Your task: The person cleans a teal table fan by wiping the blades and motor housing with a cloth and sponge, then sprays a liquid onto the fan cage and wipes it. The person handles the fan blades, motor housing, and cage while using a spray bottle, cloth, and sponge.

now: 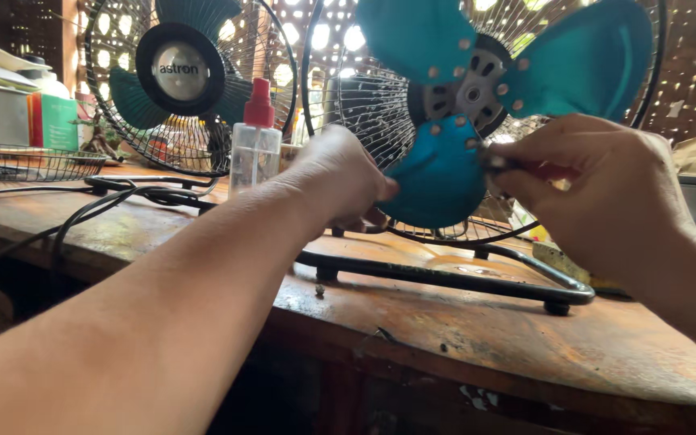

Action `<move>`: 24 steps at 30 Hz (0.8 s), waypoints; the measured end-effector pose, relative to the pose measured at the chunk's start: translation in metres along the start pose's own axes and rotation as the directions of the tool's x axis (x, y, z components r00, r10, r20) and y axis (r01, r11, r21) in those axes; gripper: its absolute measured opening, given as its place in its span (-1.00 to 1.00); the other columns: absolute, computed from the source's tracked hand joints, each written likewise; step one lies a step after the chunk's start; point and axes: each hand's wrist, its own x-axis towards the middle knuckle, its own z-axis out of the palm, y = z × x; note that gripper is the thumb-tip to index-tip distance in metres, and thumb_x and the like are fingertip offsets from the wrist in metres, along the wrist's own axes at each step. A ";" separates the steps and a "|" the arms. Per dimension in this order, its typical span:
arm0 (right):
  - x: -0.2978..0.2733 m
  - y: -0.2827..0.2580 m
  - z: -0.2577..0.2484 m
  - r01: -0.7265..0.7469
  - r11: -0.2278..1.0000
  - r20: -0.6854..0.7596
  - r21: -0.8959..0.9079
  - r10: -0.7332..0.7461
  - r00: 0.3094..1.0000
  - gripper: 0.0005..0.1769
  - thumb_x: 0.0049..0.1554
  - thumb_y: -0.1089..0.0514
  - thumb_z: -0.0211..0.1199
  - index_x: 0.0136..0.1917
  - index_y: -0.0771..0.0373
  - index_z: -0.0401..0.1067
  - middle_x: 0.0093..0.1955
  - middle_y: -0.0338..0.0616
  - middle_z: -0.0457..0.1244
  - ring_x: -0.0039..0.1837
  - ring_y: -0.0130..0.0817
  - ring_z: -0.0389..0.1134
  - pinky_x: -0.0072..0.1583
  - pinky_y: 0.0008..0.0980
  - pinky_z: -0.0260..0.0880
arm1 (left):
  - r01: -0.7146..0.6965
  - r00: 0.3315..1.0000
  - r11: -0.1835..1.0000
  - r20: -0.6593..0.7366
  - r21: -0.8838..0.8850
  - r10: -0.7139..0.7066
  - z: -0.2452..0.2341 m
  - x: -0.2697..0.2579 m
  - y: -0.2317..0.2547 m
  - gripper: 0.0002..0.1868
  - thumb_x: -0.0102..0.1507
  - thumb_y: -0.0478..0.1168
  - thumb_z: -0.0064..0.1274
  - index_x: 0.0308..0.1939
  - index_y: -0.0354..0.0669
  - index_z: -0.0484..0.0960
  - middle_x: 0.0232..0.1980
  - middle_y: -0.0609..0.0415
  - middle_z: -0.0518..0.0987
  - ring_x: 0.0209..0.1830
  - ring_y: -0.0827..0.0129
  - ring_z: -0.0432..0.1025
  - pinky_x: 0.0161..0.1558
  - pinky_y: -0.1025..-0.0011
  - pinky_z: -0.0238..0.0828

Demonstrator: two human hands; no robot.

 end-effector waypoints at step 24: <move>0.005 -0.049 0.022 0.078 0.996 0.077 -0.038 -0.075 0.994 -0.74 0.02 0.18 0.47 0.02 0.10 0.65 -0.03 -0.17 0.46 -0.08 -0.41 0.51 -0.01 -0.45 0.57 | -0.016 0.958 0.780 -0.234 -0.625 -0.168 -0.005 -0.029 -0.044 -0.70 0.34 -0.04 0.07 -0.06 -0.21 0.53 -0.34 0.00 0.66 -0.56 0.18 0.61 -0.67 0.32 0.43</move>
